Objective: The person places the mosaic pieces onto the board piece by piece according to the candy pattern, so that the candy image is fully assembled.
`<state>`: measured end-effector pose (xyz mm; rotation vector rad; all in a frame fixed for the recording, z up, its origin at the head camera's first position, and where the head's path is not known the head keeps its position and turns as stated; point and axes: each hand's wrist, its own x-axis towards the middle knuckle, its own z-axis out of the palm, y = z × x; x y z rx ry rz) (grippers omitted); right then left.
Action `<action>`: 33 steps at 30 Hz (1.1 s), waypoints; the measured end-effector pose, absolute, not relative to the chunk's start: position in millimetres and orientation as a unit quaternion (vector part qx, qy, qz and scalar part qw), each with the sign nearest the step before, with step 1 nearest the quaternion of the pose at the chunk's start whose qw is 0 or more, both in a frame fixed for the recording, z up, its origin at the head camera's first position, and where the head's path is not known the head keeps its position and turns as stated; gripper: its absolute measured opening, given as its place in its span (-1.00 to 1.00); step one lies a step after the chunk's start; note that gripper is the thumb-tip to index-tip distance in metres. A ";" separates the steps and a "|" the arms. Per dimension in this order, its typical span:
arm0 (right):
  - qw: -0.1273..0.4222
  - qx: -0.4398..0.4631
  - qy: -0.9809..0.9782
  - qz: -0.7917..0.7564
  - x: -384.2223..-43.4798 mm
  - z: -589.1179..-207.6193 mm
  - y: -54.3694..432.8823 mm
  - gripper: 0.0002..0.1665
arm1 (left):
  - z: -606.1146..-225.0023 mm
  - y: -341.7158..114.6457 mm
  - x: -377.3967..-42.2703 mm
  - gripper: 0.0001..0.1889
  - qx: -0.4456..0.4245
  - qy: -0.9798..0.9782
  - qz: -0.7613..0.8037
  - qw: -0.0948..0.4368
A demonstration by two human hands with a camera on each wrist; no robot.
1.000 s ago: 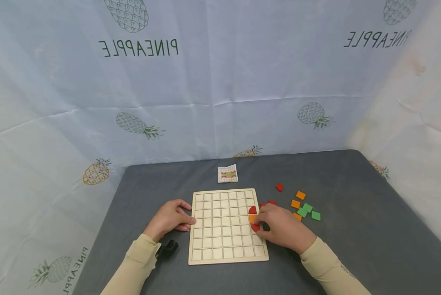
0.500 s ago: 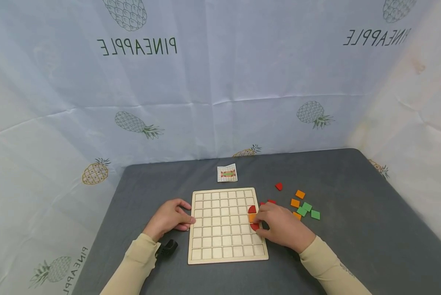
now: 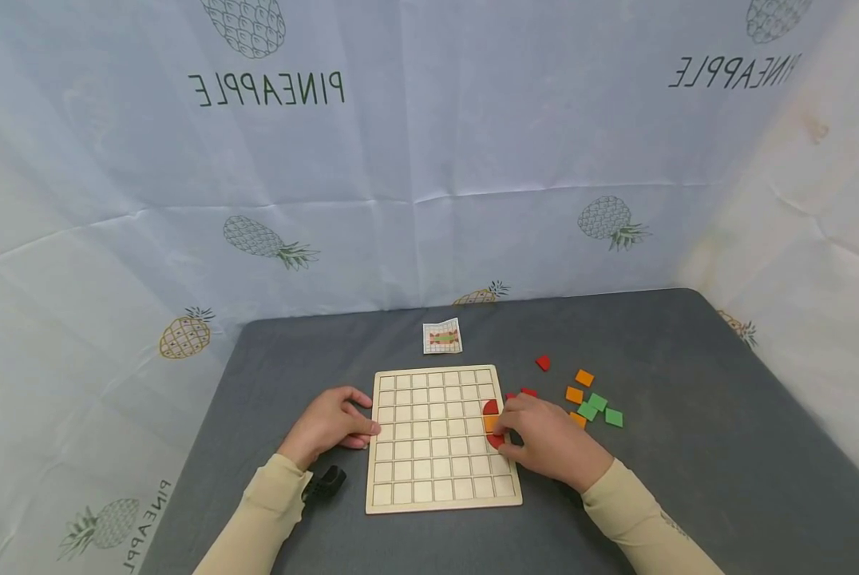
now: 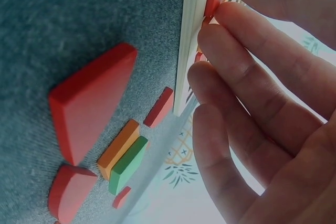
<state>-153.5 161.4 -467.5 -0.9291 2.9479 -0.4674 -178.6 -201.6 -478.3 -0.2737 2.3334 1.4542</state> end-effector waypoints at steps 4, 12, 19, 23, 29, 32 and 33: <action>0.005 -0.303 0.941 -0.150 -153.2 -466.5 162.6 -0.81 | -478.4 -201.7 -179.0 -0.48 -0.093 0.831 0.515 0.188; 0.004 -0.305 0.939 -0.156 -153.2 -465.5 163.6 -0.81 | -478.2 -202.0 -179.1 -0.49 -0.089 0.831 0.516 0.187; -0.005 -0.288 0.942 -0.175 -157.2 -462.4 174.3 -0.86 | -477.4 -201.0 -178.9 -0.49 -0.095 0.833 0.512 0.187; -0.012 -0.262 0.948 -0.183 -162.0 -458.9 188.1 -0.88 | -477.1 -200.2 -178.6 -0.49 -0.095 0.834 0.512 0.185; -0.008 -0.226 0.954 -0.197 -171.7 -455.3 206.1 -0.94 | -477.3 -200.5 -178.3 -0.49 -0.093 0.835 0.511 0.182; -0.011 -0.207 0.959 -0.194 -180.2 -455.1 215.7 -0.94 | -477.6 -200.4 -178.8 -0.49 -0.089 0.834 0.513 0.183; -0.012 -0.200 0.961 -0.192 -184.1 -454.9 219.3 -0.94 | -477.8 -200.3 -179.1 -0.49 -0.088 0.834 0.513 0.183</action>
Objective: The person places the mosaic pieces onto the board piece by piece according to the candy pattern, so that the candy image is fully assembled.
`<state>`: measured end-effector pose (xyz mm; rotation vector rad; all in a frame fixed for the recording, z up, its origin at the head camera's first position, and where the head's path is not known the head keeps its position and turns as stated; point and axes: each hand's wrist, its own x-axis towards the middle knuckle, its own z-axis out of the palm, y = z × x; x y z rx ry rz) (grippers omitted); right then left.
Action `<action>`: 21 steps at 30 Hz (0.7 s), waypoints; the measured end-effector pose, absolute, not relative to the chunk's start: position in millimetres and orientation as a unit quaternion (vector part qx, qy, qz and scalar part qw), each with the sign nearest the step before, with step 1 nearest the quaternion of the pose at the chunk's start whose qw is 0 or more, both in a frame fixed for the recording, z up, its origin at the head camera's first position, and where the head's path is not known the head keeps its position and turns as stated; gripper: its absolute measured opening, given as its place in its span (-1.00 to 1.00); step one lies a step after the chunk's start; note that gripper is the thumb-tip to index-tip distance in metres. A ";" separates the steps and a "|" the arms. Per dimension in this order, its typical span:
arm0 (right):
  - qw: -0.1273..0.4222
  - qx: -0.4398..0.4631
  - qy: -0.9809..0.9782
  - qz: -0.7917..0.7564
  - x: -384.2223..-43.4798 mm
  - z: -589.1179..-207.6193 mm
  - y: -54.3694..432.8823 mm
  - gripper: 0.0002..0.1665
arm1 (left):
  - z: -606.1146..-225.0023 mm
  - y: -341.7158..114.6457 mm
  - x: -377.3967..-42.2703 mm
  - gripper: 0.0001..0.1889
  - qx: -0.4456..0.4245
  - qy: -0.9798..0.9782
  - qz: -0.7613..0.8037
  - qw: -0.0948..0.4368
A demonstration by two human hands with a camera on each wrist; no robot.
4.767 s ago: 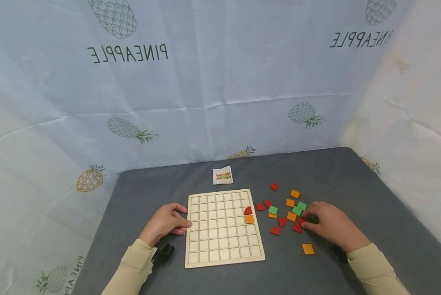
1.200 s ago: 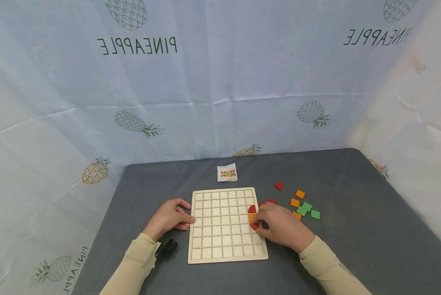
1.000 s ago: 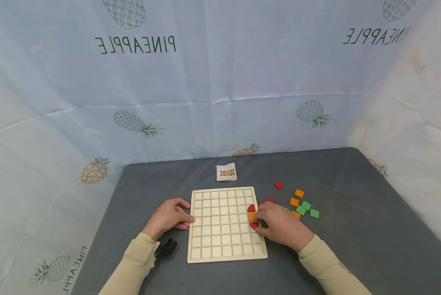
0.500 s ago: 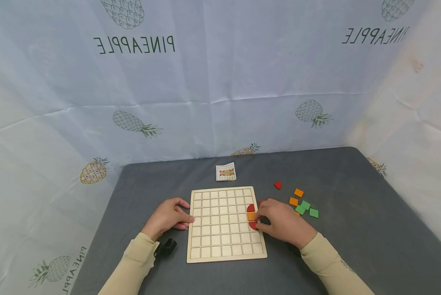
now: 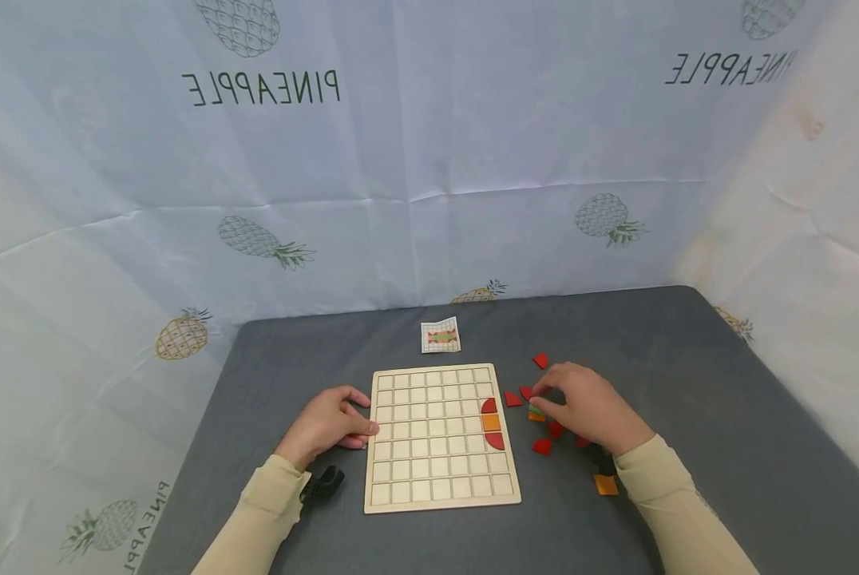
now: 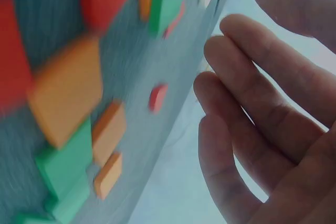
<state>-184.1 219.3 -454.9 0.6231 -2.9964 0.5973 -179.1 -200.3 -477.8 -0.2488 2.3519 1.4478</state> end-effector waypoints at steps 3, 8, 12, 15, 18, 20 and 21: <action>0.006 0.179 -0.967 0.182 -201.1 -452.8 228.6 -0.92 | -477.6 -200.5 -179.8 -0.49 -0.087 0.833 0.515 0.183; -0.016 0.154 -0.972 0.179 -233.3 -454.4 240.8 -0.83 | -477.6 -202.3 -179.0 -0.50 -0.089 0.832 0.516 0.184; -0.039 0.136 -0.974 0.176 -251.3 -456.1 245.1 -0.75 | -478.4 -202.5 -178.2 -0.52 -0.085 0.828 0.523 0.183; -0.059 0.124 -0.974 0.178 -260.1 -457.2 244.3 -0.71 | -478.8 -202.6 -177.7 -0.52 -0.083 0.827 0.525 0.182; -0.076 0.111 -0.975 0.176 -266.5 -459.1 242.8 -0.69 | -477.9 -202.4 -176.9 -0.53 -0.080 0.827 0.525 0.182; -0.086 0.105 -0.975 0.173 -269.9 -461.1 240.8 -0.68 | -477.0 -202.7 -176.5 -0.54 -0.078 0.827 0.526 0.182; -0.090 0.106 -0.975 0.172 -271.2 -462.0 240.2 -0.68 | -476.8 -202.8 -176.5 -0.54 -0.078 0.827 0.526 0.182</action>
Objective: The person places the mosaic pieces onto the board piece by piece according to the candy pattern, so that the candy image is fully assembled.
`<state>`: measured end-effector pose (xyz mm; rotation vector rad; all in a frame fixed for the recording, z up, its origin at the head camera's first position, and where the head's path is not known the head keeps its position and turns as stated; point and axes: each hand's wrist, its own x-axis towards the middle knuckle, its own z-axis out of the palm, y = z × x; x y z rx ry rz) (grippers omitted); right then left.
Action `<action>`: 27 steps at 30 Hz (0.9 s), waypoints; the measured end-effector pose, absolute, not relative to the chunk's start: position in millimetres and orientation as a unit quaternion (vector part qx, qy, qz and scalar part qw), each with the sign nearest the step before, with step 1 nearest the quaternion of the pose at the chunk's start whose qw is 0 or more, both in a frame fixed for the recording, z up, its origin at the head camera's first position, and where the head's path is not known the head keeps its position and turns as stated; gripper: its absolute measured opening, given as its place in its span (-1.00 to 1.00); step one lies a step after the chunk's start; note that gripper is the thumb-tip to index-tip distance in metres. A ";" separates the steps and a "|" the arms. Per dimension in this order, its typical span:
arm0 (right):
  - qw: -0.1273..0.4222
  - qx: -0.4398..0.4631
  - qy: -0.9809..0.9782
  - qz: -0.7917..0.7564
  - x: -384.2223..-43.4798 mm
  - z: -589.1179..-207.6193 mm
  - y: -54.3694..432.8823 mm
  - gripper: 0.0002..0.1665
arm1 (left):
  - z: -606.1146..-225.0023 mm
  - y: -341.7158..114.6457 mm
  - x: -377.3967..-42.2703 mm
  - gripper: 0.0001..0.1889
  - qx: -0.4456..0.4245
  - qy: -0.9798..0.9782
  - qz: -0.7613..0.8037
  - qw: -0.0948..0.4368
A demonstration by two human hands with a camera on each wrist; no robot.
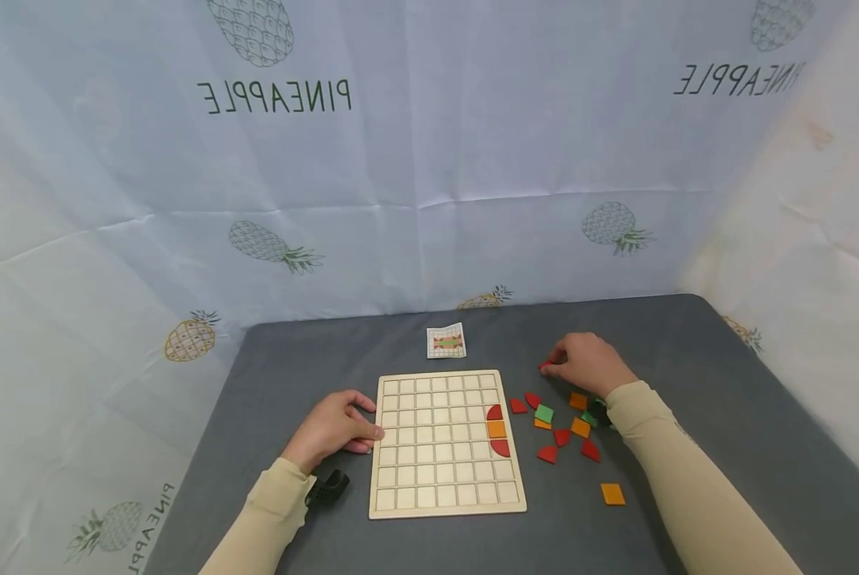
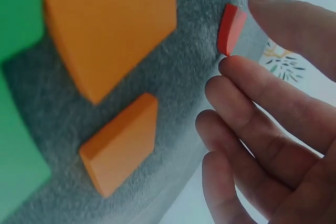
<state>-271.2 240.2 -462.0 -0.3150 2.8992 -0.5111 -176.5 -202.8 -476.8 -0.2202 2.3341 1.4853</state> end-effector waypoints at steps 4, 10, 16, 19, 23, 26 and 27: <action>0.096 -0.109 0.973 -0.179 -271.5 -464.4 238.1 -0.71 | -476.7 -202.0 -175.8 -0.54 -0.076 0.827 0.526 0.182; 0.093 -0.113 0.971 -0.191 -271.0 -466.5 235.6 -0.74 | -477.8 -202.0 -176.0 -0.54 -0.075 0.826 0.528 0.182; 0.098 -0.114 0.970 -0.192 -270.1 -465.5 232.7 -0.76 | -476.9 -202.0 -177.4 -0.53 -0.078 0.827 0.526 0.182; 0.100 -0.113 0.969 -0.196 -268.8 -463.7 229.3 -0.77 | -475.8 -201.7 -177.8 -0.53 -0.080 0.827 0.525 0.183; 0.093 -0.115 0.967 -0.206 -263.6 -460.8 222.6 -0.80 | -475.7 -201.6 -177.7 -0.53 -0.080 0.829 0.523 0.183; 0.080 -0.127 0.965 -0.214 -257.4 -459.1 216.1 -0.82 | -475.7 -202.0 -176.4 -0.53 -0.083 0.830 0.520 0.183; 0.076 -0.131 0.964 -0.217 -255.0 -458.5 213.5 -0.82 | -476.0 -202.3 -175.8 -0.52 -0.084 0.830 0.520 0.182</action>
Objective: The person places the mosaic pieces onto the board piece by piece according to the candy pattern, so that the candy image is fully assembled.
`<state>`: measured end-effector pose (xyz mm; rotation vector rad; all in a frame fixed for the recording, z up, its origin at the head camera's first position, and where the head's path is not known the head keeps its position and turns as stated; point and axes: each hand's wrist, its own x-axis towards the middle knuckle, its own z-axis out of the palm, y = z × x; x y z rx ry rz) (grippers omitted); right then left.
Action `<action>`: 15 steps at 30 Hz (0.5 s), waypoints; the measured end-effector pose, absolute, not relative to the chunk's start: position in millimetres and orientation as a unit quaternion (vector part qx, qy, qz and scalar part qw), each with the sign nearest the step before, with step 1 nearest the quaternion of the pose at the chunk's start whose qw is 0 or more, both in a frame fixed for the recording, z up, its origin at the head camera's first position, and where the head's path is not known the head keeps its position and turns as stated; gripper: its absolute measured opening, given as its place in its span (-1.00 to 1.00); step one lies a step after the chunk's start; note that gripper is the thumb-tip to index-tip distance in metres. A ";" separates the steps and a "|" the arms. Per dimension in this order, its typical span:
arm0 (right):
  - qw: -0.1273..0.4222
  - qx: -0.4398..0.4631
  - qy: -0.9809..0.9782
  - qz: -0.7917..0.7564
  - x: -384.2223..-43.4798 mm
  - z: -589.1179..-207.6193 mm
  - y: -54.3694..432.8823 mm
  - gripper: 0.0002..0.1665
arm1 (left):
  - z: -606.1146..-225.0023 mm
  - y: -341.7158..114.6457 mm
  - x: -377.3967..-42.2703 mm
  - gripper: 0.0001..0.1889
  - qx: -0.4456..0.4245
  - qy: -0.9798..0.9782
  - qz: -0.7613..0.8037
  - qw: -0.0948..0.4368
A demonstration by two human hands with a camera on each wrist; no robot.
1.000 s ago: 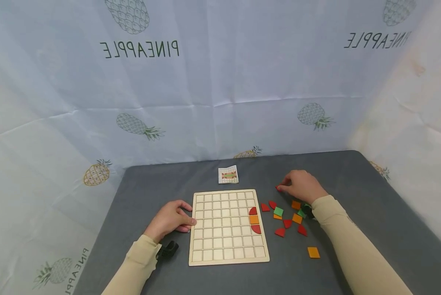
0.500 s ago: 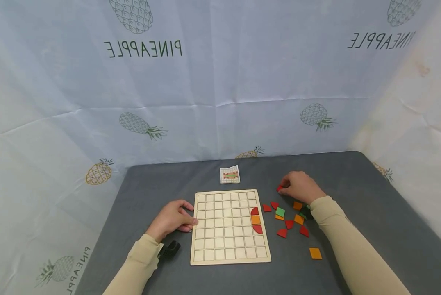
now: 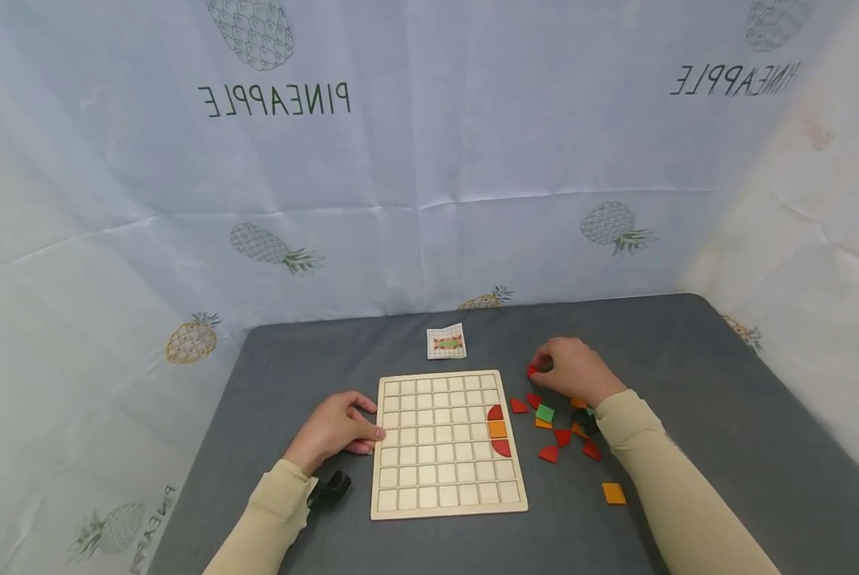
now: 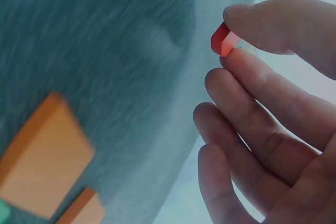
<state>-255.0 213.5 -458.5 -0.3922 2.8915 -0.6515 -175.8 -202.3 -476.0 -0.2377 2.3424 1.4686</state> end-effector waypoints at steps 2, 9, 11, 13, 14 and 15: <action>0.066 -0.139 0.963 -0.223 -251.1 -456.8 207.4 -0.83 | -475.9 -203.2 -175.1 -0.52 -0.087 0.830 0.521 0.181; 0.050 -0.144 0.960 -0.233 -227.5 -455.0 182.7 -0.84 | -478.2 -204.9 -173.6 -0.50 -0.067 0.824 0.533 0.182; 0.047 -0.146 0.960 -0.236 -220.5 -457.2 174.9 -0.83 | -478.8 -205.1 -172.8 -0.49 -0.064 0.823 0.534 0.185; 0.043 -0.150 0.958 -0.240 -214.7 -458.6 167.3 -0.83 | -479.2 -205.3 -172.7 -0.49 -0.063 0.823 0.533 0.185; 0.039 -0.153 0.958 -0.241 -212.1 -458.9 163.6 -0.83 | -479.2 -205.3 -172.7 -0.48 -0.062 0.823 0.534 0.186; 0.034 -0.157 0.957 -0.240 -210.2 -459.1 160.2 -0.82 | -478.9 -205.2 -173.0 -0.48 -0.061 0.823 0.534 0.186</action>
